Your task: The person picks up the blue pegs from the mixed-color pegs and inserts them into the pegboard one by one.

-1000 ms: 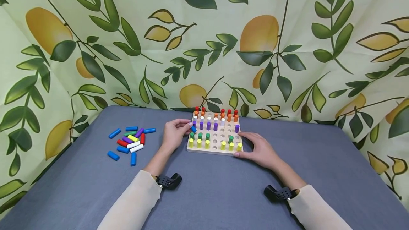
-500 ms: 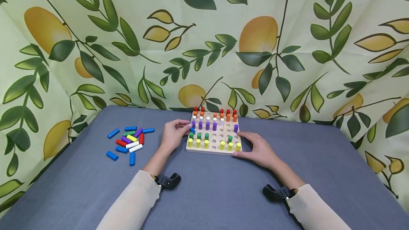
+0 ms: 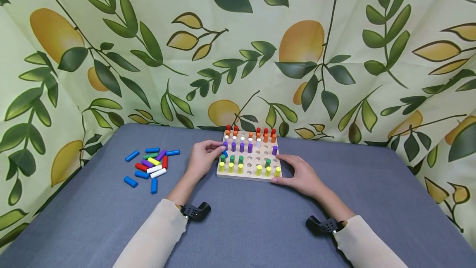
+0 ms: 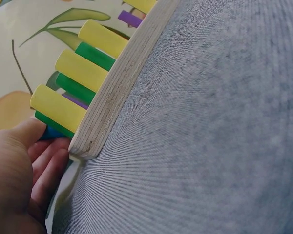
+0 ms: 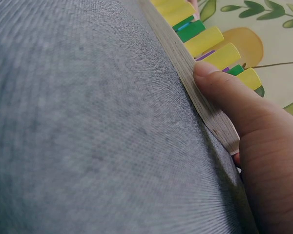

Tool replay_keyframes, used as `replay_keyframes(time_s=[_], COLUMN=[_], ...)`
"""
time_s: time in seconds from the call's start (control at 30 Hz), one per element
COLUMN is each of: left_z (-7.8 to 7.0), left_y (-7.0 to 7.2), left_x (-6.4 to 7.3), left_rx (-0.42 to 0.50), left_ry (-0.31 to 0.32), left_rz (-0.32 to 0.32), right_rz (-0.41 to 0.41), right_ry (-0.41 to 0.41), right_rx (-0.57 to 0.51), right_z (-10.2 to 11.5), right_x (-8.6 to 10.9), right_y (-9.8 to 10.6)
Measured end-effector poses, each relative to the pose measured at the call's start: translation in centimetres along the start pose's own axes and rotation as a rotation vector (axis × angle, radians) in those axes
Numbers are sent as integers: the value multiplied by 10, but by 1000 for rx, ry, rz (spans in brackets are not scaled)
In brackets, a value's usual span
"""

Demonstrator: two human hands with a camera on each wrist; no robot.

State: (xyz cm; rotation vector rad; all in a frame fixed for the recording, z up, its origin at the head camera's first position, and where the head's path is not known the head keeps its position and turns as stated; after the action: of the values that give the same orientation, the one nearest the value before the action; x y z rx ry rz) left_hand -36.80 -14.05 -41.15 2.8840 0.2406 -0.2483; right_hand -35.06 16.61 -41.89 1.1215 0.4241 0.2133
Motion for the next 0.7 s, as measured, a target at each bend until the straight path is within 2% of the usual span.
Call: replay_keyframes(time_s=[0.5, 0.7], left_z=[-3, -4], left_y=[1, 2], left_x=[2, 1], left_rx=[-47, -62], left_ry=[-52, -90], left_rz=[0, -5], right_rz=[-10, -13], right_ry=[-2, 2], right_rx=[-2, 6], right_z=[-1, -1], right_x=[1, 1], right_y=[-2, -2])
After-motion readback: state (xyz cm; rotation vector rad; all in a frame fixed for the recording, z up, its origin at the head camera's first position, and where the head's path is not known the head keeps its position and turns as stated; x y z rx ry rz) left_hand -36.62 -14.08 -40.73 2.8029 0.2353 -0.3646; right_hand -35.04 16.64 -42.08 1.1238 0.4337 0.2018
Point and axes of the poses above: each hand's wrist, its own x-axis away from the middle knuckle, its own y-axis out of the back of the hand, z = x × y, the point moved 7 cm from there along -x, towards the middle knuckle, and after that the axes turned 8 degrees about x, right-handed, at the moved point
